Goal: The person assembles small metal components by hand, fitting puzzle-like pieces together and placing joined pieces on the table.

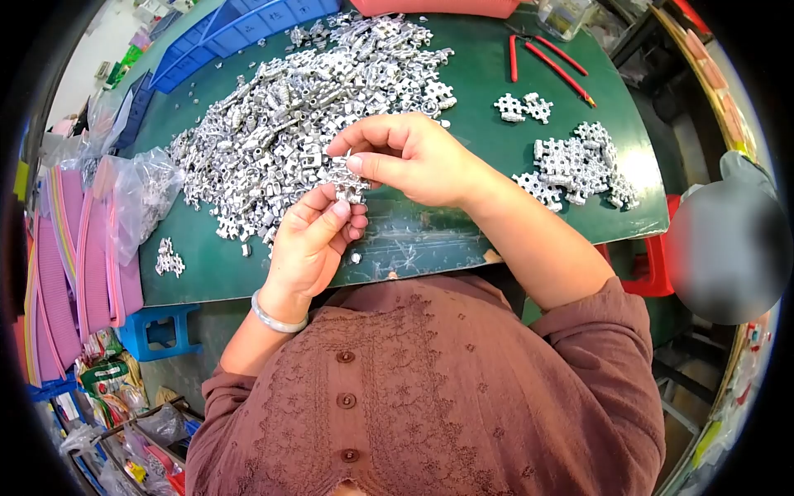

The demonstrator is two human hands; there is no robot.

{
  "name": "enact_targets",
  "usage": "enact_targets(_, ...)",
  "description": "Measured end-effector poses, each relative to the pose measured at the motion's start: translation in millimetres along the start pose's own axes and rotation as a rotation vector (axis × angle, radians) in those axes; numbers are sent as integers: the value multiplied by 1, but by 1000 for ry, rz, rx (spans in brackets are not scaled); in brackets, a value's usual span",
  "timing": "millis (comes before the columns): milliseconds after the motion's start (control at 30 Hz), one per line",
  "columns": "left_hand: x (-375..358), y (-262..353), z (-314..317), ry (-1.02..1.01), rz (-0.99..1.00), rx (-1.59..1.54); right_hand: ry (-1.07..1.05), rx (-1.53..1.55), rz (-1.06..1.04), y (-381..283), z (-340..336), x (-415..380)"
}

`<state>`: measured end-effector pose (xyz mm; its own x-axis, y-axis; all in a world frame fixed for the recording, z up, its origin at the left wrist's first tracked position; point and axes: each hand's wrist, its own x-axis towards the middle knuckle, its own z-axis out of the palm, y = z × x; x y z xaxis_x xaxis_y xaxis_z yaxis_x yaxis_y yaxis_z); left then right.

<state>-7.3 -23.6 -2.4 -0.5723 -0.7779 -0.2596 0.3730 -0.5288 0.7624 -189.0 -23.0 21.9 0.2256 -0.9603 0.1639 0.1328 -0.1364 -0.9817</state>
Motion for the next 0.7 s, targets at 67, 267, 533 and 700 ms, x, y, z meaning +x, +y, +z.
enact_targets(67, 1, 0, -1, -29, -33, -52, -23, -9, 24, -2, -2, 0)
enact_targets(267, 1, 0, 1, -21, -100, -138, -52, 18, 58, -3, -5, 1)
enact_targets(533, 4, -1, 1, -49, -99, -176, -15, -15, 60, -2, -6, 1)
enact_targets(700, 5, -1, -1, -68, -118, -206, -1, -53, 65, -1, -6, 1)
